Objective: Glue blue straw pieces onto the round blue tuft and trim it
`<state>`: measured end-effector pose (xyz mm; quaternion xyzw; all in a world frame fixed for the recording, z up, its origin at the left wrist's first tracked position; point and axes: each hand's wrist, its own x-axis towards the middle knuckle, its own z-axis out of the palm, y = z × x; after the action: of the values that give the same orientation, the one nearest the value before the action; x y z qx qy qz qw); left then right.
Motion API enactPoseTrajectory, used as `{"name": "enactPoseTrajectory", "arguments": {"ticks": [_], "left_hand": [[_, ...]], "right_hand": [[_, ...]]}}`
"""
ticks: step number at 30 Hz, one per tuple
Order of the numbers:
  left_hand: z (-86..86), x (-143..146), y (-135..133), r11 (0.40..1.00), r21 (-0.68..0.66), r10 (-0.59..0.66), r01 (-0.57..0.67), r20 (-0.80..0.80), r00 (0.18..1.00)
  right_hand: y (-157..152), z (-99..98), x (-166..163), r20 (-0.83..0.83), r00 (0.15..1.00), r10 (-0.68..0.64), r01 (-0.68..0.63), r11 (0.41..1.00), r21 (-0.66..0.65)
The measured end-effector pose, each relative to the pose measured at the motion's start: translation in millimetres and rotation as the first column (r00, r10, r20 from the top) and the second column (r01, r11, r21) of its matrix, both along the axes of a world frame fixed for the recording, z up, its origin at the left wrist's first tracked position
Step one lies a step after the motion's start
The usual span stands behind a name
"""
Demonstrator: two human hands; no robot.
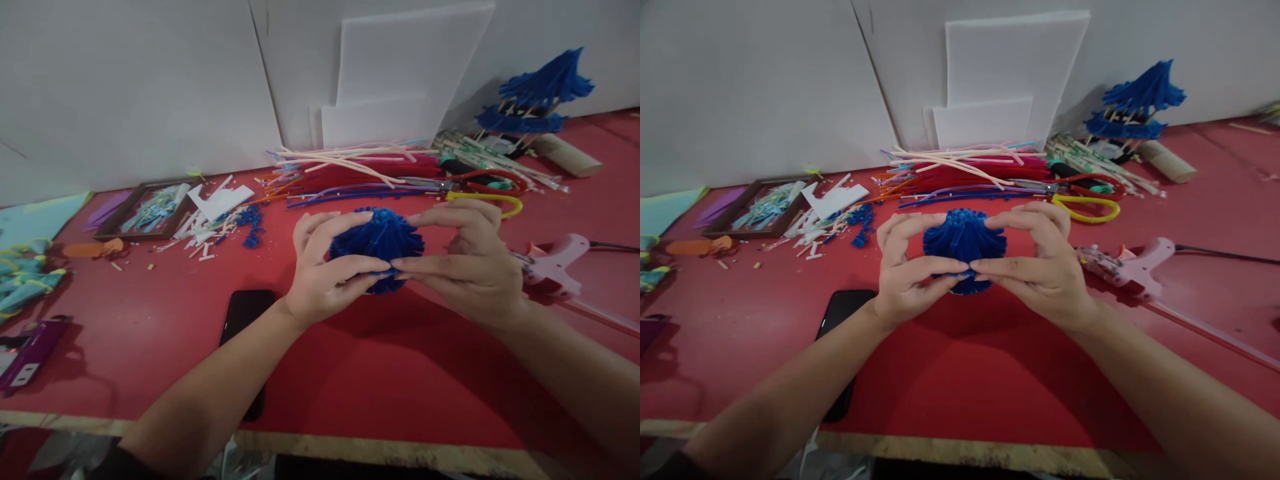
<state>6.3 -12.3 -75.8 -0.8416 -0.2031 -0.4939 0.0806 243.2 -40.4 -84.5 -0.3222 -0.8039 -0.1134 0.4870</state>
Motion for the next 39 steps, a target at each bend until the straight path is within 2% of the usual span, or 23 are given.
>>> {"name": "enactPoseTrajectory", "arguments": {"ticks": [7, 10, 14, 17, 20, 27, 33, 39], "left_hand": [[1.7, 1, -2, 0.998, -0.064, -0.002, 0.003, 0.011, 1.0], [0.9, 2, -3, 0.995, -0.093, -0.016, 0.018, 0.031, 0.999], [2.5, -2, -6, 0.985, -0.161, -0.06, 0.06, 0.006, 0.998], [4.7, -6, -6, 0.981, -0.187, -0.05, 0.045, -0.021, 0.999], [4.5, -7, -4, 0.987, -0.159, -0.016, 0.011, -0.029, 0.999], [-2.0, -5, 6, 0.999, -0.03, -0.033, 0.034, 0.061, 0.998], [-0.9, -5, 4, 0.999, -0.017, 0.029, -0.029, 0.019, 0.999], [-2.4, -3, 3, 0.997, 0.061, 0.039, -0.042, 0.051, 0.998]], "right_hand": [[-5, 7.0, -2, -0.001, 0.999, -0.037, 0.036, 0.989, -0.141], [-5, 6.4, -2, -0.002, 0.999, -0.036, 0.035, 0.991, -0.126], [1, -1.0, -4, -0.021, 1.0, -0.018, 0.017, 0.999, -0.037], [5, -5.3, -5, -0.019, 1.0, -0.001, 0.001, 1.0, 0.003], [8, -6.1, -7, -0.024, 1.0, -0.008, 0.008, 1.0, 0.014], [5, -2.0, -12, -0.01, 1.0, 0.009, -0.008, 1.0, 0.024], [0, -1.9, -16, -0.03, 0.999, -0.018, 0.018, 1.0, -0.008], [2, -4.6, -17, -0.054, 0.998, -0.024, 0.026, 0.999, 0.036]]}}
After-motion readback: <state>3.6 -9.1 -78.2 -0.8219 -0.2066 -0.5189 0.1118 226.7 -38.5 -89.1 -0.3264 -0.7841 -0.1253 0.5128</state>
